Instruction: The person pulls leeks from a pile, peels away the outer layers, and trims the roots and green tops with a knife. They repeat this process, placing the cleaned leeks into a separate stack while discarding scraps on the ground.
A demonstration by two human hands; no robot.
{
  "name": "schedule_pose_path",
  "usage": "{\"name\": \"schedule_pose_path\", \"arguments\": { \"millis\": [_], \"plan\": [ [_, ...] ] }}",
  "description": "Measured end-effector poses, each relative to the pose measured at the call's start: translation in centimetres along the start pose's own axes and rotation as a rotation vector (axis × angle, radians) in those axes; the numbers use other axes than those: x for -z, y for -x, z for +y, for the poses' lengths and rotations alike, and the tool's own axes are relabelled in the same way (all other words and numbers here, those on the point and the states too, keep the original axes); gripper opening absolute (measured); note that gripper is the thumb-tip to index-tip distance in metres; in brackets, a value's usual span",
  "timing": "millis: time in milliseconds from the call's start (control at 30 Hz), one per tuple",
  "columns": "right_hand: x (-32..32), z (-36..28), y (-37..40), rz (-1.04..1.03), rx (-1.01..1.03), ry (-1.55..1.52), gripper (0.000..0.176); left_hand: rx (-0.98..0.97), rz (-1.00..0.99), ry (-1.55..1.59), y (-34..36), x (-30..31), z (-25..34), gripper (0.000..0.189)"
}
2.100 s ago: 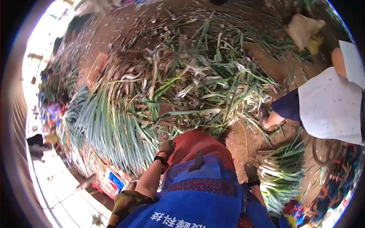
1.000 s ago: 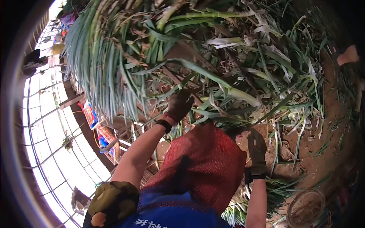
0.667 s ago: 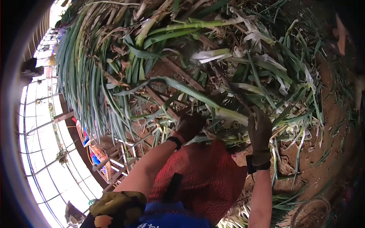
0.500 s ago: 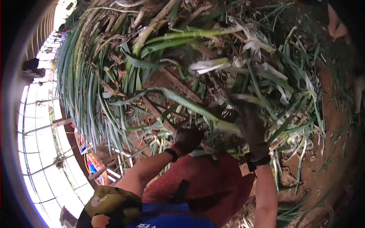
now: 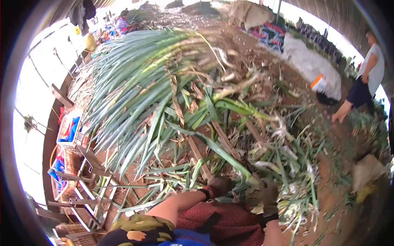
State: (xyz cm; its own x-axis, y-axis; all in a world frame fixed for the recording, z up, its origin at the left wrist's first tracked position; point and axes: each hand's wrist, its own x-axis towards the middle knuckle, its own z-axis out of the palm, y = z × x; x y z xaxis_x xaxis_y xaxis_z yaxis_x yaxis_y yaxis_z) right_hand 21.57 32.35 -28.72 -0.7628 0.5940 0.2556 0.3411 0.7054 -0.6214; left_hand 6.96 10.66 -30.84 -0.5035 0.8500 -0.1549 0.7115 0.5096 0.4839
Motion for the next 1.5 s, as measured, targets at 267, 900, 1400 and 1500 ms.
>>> {"name": "schedule_pose_path", "arguments": {
  "millis": [267,900,1400,1500],
  "plan": [
    [-3.3,-4.6,-8.8,-0.103,-0.081,0.174,0.034,-0.126,0.240,0.304,2.0,3.8,-1.1,0.059],
    [6.7,-27.4,6.7,-0.234,0.215,0.226,0.056,0.312,-0.211,2.100,0.9,14.1,-0.2,0.027],
    [2.1,-31.0,3.1,-0.271,0.170,-0.031,0.099,-0.345,0.013,1.001,11.7,18.9,-2.6,0.054],
    [2.9,-30.1,2.8,-0.127,0.161,0.196,0.095,-0.225,-0.153,0.942,13.0,21.8,-3.8,0.062]
  ]
}}
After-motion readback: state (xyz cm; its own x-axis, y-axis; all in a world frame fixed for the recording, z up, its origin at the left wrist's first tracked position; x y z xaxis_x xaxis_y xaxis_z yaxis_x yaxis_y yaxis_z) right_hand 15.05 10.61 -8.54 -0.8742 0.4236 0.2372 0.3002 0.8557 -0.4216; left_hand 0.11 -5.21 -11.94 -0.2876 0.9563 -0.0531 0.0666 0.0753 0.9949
